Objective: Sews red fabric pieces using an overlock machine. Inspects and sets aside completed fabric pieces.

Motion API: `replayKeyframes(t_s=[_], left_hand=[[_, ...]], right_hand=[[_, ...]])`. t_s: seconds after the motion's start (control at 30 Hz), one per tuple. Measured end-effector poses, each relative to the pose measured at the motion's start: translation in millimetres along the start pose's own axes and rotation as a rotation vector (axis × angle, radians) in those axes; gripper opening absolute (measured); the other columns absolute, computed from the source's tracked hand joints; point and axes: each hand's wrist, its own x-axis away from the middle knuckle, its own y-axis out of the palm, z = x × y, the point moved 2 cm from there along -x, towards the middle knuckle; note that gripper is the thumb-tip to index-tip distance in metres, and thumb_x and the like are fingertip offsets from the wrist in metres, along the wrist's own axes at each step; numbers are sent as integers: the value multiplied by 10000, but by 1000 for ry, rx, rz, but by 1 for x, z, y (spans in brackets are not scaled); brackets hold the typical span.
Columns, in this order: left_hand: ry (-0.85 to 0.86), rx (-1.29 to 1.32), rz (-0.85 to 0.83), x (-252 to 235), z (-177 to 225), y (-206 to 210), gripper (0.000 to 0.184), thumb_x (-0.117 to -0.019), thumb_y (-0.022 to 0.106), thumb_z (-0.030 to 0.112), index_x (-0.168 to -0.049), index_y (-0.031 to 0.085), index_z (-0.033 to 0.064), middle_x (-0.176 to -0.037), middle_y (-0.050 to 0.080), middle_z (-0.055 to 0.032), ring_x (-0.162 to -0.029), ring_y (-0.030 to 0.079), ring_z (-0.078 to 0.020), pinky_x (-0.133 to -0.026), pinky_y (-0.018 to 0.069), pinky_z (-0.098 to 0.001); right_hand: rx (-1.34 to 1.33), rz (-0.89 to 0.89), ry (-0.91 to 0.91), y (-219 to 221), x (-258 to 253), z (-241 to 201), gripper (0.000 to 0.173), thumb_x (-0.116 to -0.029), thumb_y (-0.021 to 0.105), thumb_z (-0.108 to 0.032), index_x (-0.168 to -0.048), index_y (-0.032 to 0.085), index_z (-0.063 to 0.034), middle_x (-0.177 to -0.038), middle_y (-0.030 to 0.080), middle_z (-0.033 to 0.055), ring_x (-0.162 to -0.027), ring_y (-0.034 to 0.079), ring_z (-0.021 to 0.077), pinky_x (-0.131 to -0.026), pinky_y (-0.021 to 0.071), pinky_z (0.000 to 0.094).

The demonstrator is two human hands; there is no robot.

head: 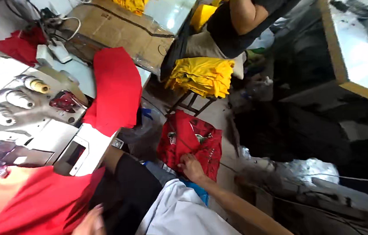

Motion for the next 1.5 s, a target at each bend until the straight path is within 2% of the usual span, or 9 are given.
replayKeyframes(t_s=[0.2,0.37,0.53,0.63,0.83,0.97,1.2,1.4,1.5], left_hand=[[187,75,-302,-20,57,80,230,-1005,605,171,-1069,783,41,-1139,760,-120,-1024,743,-274,-882,604,-430],[112,79,-412,-21,50,90,223,-996,602,145,-1064,785,36,-1124,765,-118,-1015,746,-280,-879,604,-440],[7,138,-459,-33,38,111,240,-1011,591,185,-1066,789,61,-1079,772,-89,-1010,746,-227,-893,605,-439],[-14,205,-450,-40,34,142,260,-1020,577,228,-1044,794,87,-1021,776,-52,-945,748,-168,-860,614,-404],[-55,197,-545,-39,37,166,262,-1019,573,223,-1060,796,92,-1033,775,-74,-992,742,-231,-894,594,-470],[-49,185,-518,-38,34,177,250,-1008,579,210,-1021,796,87,-986,766,-84,-951,739,-250,-867,596,-472],[-54,210,-532,-41,26,173,261,-1018,561,206,-1052,787,79,-1030,768,-71,-974,738,-214,-899,591,-432],[-106,173,-532,-40,32,179,246,-1013,573,199,-1046,782,73,-1043,761,-90,-994,730,-241,-902,586,-458],[-163,123,-645,-49,40,175,276,-1032,546,215,-1112,764,67,-1114,743,-110,-1062,710,-259,-954,561,-474]], right_hand=[[-314,86,-72,-43,-5,23,354,-984,676,-298,-1129,699,23,-1084,703,202,-1029,675,322,-970,516,491],[-286,276,234,-79,-53,46,615,-921,762,-346,-1398,568,-10,-1390,572,265,-1250,585,436,-1035,466,630],[-735,-24,36,-76,-75,-19,219,-959,701,-182,-1088,683,-5,-875,660,121,-713,607,213,-673,522,403],[-977,-199,-300,-84,-68,-47,425,-1051,553,-143,-1473,545,-97,-1281,690,60,-1001,690,142,-874,569,338],[72,-36,-18,-36,-14,23,777,-912,710,-532,-1424,518,20,-1475,483,273,-1392,450,444,-1122,413,576],[197,-136,39,-18,40,71,388,-1054,550,-284,-1279,622,24,-1350,606,251,-1296,565,423,-1058,465,578],[355,-375,497,-37,83,109,371,-1023,498,-104,-1347,593,49,-1368,588,287,-1268,574,457,-1004,472,617],[21,46,-67,-21,27,6,428,-1072,500,-349,-1360,625,-58,-1361,631,203,-1238,630,373,-1028,507,551],[-21,30,-32,-3,-9,-37,459,-1044,569,-320,-1375,582,-1,-1449,543,232,-1331,553,374,-1100,460,506]])
